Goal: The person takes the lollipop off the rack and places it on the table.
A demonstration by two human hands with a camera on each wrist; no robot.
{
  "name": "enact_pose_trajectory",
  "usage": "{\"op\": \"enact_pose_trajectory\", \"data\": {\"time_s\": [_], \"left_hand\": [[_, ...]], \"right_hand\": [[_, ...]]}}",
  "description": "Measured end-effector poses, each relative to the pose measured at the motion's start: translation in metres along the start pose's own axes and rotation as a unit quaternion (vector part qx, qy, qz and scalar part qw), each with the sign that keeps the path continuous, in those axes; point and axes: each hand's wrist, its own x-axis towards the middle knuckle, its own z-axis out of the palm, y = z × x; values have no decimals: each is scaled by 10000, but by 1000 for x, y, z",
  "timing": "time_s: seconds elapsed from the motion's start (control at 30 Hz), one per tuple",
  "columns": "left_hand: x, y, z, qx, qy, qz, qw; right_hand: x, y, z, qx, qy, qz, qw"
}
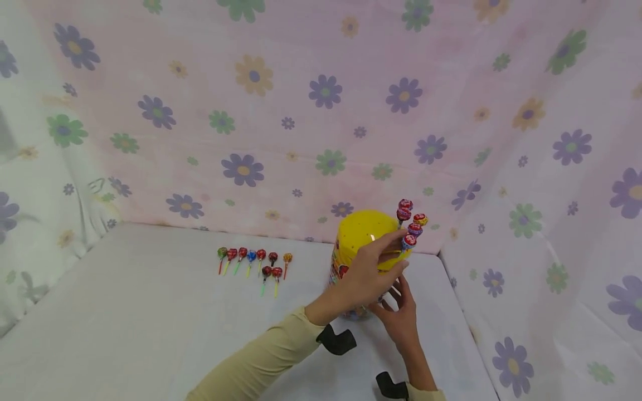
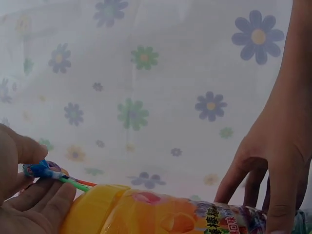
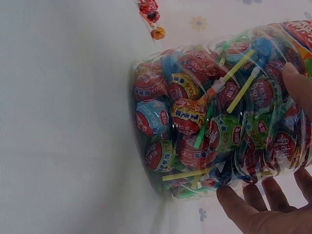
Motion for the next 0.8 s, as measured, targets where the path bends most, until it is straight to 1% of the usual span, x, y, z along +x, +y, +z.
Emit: {"op": "enact_pose_trajectory", "data": {"time_s": [0.1,0.17,0.2,0.27,0.37,0.43,0.6,0.63,0.7,0.8], "left_hand": [[0,-1,3,-39,263,90,9996],[0,0,4,-89,382,128,9991],[0,0,4,-120,415,141,9990],[1,1,4,-21,463,176,9988],[4,1,5,-75,542,231,9982],[6,0,5,-31,613,285,9977],[11,-6,8,-101,801,406,9959],[11,-8,8,-40,835,454,9955],[11,-10,9,-148,888,523,9946],[10,-15,9,-240,988,740,9921]], "right_hand": [[0,0,0,-30,1,21,10000],[0,1,0,-48,-1,37,10000],[-1,1,0,-32,-1,52,10000],[-1,1,1,2,1,67,10000],[-2,1,1,44,-18,99,9999],[-2,1,1,83,-21,101,9999],[-1,1,0,133,-32,106,9999],[-1,1,0,129,-39,98,9999],[-1,1,0,105,-67,98,9999],[0,2,0,88,-104,83,9999]]}}
